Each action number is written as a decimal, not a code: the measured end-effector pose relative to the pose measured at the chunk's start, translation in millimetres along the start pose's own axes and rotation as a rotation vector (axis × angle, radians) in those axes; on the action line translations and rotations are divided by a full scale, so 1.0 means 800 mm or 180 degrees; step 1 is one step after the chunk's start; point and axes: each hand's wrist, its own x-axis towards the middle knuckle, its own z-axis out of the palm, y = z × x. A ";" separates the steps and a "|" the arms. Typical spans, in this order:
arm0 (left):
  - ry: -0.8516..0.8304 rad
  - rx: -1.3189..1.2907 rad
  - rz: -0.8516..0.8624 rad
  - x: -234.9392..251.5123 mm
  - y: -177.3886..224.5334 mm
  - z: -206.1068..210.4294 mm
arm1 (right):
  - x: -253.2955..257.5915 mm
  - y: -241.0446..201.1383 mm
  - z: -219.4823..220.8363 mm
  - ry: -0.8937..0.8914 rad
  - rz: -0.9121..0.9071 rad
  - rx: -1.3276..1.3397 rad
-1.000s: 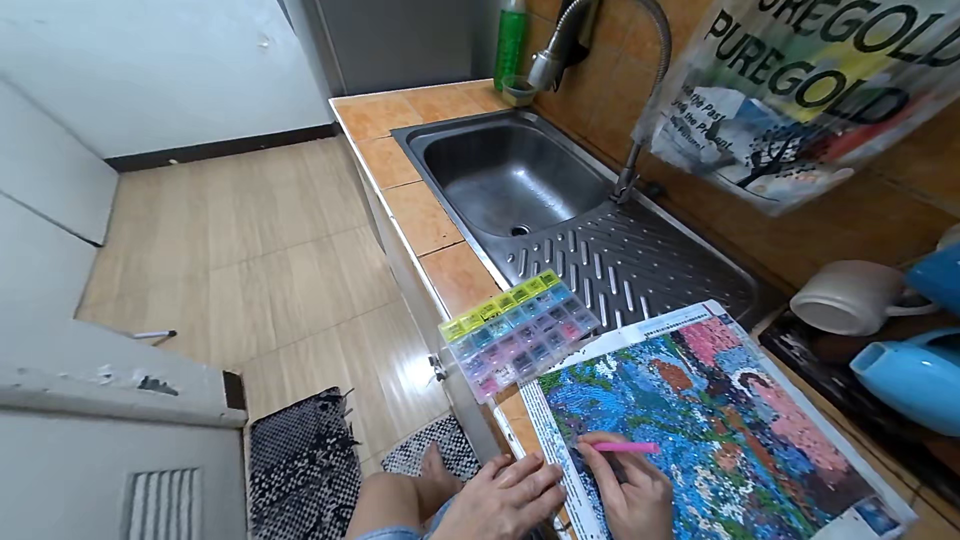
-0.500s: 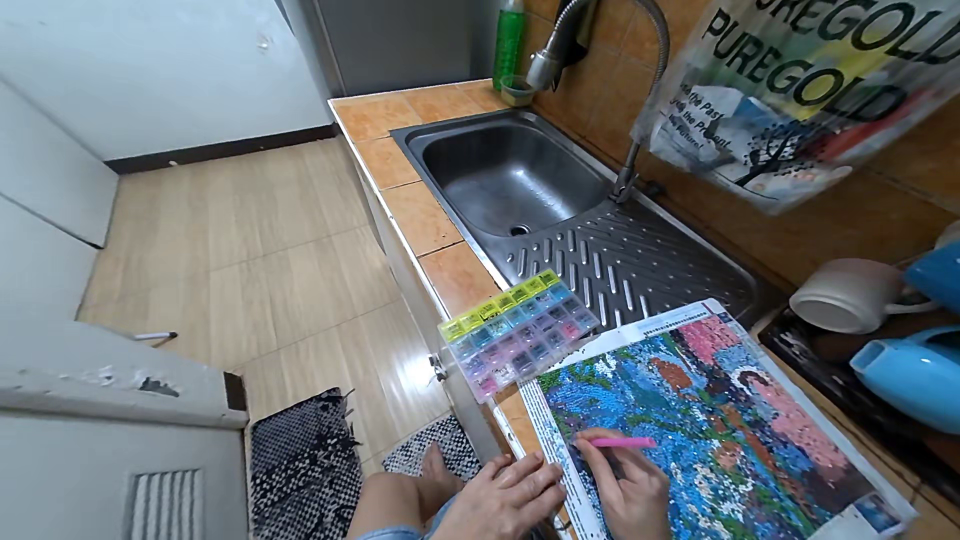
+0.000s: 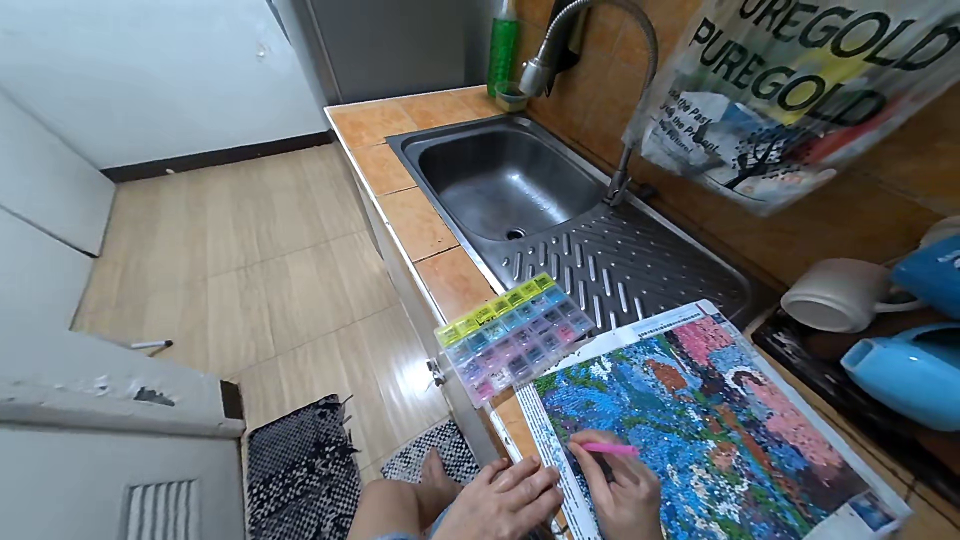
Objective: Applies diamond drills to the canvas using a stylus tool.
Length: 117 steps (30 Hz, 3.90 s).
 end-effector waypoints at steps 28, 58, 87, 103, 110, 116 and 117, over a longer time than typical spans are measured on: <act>-0.0155 -0.0478 0.0073 0.001 0.006 -0.014 | 0.113 0.047 0.009 -0.0096 0.1019 -0.0134; -0.0107 -0.0394 0.0047 -0.003 0.005 -0.010 | 0.095 0.020 -0.007 0.0084 0.1638 0.0810; -0.0035 -0.0395 0.0107 -0.005 0.000 -0.004 | -0.004 -0.021 -0.023 -0.0197 0.1060 0.0314; 0.0001 -0.0343 0.0117 -0.005 -0.001 -0.002 | -0.006 -0.020 -0.019 -0.0300 0.0533 -0.0233; -0.0051 -0.0419 0.0091 -0.002 0.001 -0.007 | 0.000 -0.023 -0.020 -0.0513 0.0214 -0.0433; -0.0076 -0.0448 0.0041 -0.003 0.004 -0.009 | 0.040 -0.017 -0.035 -0.0103 0.1305 0.0585; -0.0076 -0.0446 0.0043 -0.003 0.004 -0.008 | 0.049 -0.014 -0.033 0.0040 0.1297 0.0642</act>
